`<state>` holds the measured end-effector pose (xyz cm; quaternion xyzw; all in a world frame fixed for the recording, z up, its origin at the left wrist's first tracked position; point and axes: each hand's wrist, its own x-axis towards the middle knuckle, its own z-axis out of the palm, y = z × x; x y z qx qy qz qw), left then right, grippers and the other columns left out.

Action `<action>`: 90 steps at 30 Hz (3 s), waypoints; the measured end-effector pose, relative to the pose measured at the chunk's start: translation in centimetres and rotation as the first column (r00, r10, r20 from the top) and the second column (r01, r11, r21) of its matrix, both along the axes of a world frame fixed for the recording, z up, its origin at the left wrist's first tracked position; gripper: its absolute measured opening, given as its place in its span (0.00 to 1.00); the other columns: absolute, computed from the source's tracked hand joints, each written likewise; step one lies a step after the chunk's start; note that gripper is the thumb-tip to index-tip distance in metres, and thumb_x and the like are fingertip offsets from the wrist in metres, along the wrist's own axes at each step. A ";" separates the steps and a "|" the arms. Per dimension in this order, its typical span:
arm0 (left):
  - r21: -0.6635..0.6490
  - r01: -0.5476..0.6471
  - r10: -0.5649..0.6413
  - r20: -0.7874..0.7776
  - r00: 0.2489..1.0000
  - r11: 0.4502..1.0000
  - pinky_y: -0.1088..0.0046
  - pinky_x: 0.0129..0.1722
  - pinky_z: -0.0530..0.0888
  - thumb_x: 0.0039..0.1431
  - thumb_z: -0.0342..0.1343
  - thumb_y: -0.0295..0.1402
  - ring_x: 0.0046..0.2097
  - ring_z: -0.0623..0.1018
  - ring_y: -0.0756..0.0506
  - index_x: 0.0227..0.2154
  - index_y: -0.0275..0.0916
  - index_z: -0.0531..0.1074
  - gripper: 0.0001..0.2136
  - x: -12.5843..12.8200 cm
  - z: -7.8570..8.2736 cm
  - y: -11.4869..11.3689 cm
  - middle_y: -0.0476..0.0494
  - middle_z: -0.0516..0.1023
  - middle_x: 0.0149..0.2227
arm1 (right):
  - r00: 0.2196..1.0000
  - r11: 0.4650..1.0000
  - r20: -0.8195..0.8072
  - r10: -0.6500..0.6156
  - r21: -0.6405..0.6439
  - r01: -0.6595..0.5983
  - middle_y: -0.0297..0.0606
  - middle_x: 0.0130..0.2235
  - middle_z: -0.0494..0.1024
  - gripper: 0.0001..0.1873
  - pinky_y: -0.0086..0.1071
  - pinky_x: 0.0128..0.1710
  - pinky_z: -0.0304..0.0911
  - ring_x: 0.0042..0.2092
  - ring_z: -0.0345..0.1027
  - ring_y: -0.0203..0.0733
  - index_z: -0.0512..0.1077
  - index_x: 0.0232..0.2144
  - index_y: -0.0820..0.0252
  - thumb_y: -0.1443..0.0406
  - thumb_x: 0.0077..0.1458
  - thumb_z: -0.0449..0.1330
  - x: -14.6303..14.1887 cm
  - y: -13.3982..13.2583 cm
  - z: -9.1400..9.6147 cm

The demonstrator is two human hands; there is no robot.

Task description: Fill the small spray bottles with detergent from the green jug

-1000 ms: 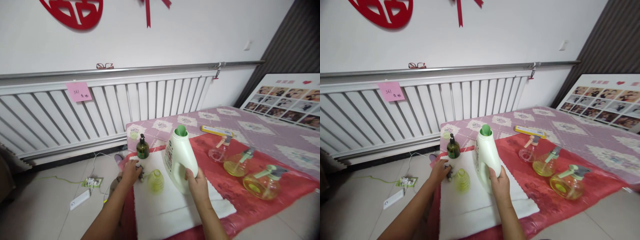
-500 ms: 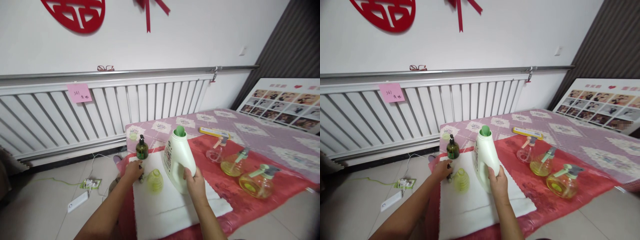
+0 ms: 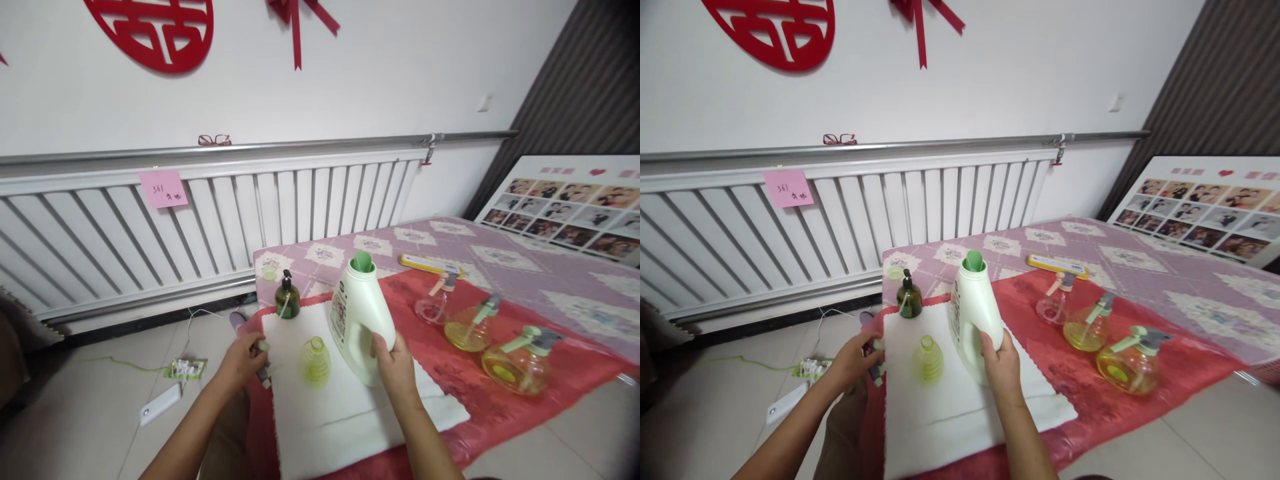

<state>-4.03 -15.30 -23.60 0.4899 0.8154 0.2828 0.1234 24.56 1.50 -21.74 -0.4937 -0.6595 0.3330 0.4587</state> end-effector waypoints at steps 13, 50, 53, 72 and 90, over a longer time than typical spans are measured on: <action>0.324 -0.411 -0.271 0.945 0.181 0.852 0.78 0.29 0.69 0.44 0.67 0.40 0.29 0.74 0.52 0.36 0.37 0.72 0.18 7.8 5.2 -1.3 0.50 0.75 0.28 | 0.992 0.987 -0.056 -0.115 0.109 0.121 0.48 0.44 0.74 0.27 0.40 0.39 0.64 0.45 0.68 0.51 0.67 0.44 0.61 0.47 0.51 0.53 0.7 -1.0 0.5; 0.451 -0.209 -0.307 0.817 0.489 0.868 0.71 0.41 0.66 0.53 0.55 0.33 0.38 0.71 0.48 0.39 0.40 0.69 0.10 15.6 3.5 -1.2 0.48 0.73 0.34 | 0.996 0.967 -0.059 0.063 0.252 -0.046 0.42 0.43 0.79 0.20 0.43 0.46 0.70 0.44 0.74 0.49 0.71 0.41 0.54 0.55 0.46 0.67 1.0 -7.9 7.0; 0.446 -0.231 -0.151 0.670 0.727 0.865 0.66 0.46 0.66 0.51 0.54 0.30 0.43 0.72 0.45 0.42 0.42 0.67 0.14 13.5 1.3 -0.9 0.46 0.73 0.40 | 0.995 0.979 -0.064 0.076 0.193 -0.063 0.41 0.41 0.79 0.20 0.39 0.42 0.71 0.41 0.75 0.47 0.71 0.39 0.55 0.55 0.44 0.67 1.9 -7.2 9.2; 0.416 -0.136 -0.072 0.447 0.892 0.899 0.54 0.61 0.60 0.40 0.63 0.30 0.60 0.64 0.35 0.56 0.39 0.61 0.35 11.8 -4.1 4.1 0.36 0.66 0.57 | 0.838 0.895 0.418 0.351 0.113 -0.432 0.32 0.26 0.77 0.15 0.30 0.26 0.65 0.27 0.68 0.39 0.73 0.36 0.56 0.56 0.45 0.64 -0.8 -4.7 13.2; 0.468 -0.116 -0.121 0.447 0.886 0.876 0.54 0.57 0.64 0.40 0.62 0.28 0.55 0.69 0.36 0.51 0.42 0.64 0.30 11.6 -4.6 4.8 0.40 0.70 0.52 | 0.669 0.743 0.330 0.666 -0.205 -0.637 0.30 0.35 0.74 0.21 0.33 0.35 0.66 0.33 0.68 0.38 0.67 0.45 0.54 0.64 0.47 0.63 -6.2 -1.4 7.1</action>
